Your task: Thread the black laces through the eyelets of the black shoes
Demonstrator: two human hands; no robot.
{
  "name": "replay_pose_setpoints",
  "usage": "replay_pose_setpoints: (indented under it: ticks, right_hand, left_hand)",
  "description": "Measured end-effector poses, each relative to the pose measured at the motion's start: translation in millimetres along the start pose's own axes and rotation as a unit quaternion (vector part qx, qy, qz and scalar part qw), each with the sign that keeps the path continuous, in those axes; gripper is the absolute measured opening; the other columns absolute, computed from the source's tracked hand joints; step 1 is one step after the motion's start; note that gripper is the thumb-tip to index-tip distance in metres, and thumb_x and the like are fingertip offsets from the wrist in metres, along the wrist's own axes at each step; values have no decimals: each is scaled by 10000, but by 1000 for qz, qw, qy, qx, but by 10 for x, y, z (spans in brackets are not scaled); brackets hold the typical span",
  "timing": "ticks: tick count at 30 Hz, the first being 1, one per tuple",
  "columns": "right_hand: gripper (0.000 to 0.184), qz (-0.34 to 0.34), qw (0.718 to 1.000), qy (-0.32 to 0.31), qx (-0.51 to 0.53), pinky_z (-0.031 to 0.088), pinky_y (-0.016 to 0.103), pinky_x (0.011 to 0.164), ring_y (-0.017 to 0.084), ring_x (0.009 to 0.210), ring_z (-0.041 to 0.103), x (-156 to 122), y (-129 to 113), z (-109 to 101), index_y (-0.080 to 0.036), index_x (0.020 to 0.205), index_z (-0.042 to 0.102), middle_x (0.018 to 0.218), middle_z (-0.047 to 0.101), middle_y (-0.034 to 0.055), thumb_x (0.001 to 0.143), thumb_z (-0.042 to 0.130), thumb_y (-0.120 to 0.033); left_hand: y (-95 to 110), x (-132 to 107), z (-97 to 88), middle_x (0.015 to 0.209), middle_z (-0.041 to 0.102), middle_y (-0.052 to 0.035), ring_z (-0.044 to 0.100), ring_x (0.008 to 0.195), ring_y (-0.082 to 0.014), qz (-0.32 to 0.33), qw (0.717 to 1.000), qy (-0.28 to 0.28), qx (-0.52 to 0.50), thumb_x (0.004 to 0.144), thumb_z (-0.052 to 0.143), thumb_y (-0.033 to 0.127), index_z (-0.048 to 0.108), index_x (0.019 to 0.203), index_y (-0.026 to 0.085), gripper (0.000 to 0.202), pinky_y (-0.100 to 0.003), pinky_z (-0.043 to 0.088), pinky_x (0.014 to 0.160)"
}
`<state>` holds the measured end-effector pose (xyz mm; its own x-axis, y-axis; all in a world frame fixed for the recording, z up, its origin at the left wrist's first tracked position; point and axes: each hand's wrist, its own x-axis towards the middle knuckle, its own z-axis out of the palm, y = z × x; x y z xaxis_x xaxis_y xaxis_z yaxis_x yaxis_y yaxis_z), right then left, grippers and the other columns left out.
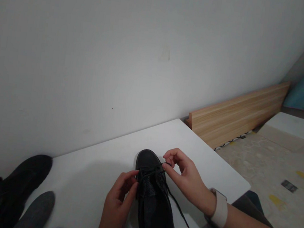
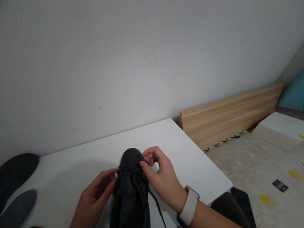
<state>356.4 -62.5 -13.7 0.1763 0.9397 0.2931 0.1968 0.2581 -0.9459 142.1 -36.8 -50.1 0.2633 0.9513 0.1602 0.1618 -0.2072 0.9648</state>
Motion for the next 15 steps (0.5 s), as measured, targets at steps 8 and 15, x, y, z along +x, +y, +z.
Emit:
replay_pose_setpoints:
  ticks: [8,15]
  right_hand:
    - [133,-27,1000,-3,4,413,303,741,156,790,494,-59,-91,-36,-219,1028,572,823,501,-18,897,569,-198]
    - [348,-114,988,0,-103,409,302,746,158,812,508,-64,-129,-80,-229,1015,578,854,518,-9,799,452,13]
  left_hand:
    - [-27,16,-4,922,707,-43,681,842,-193,-2,1000,2,4,857,659,388,706,1069,232,267,-252,561,738]
    - [-36,84,-20,865,746,-59,694,781,-206,-20,1000,16,2,824,691,393,731,921,198,222,-270,553,706]
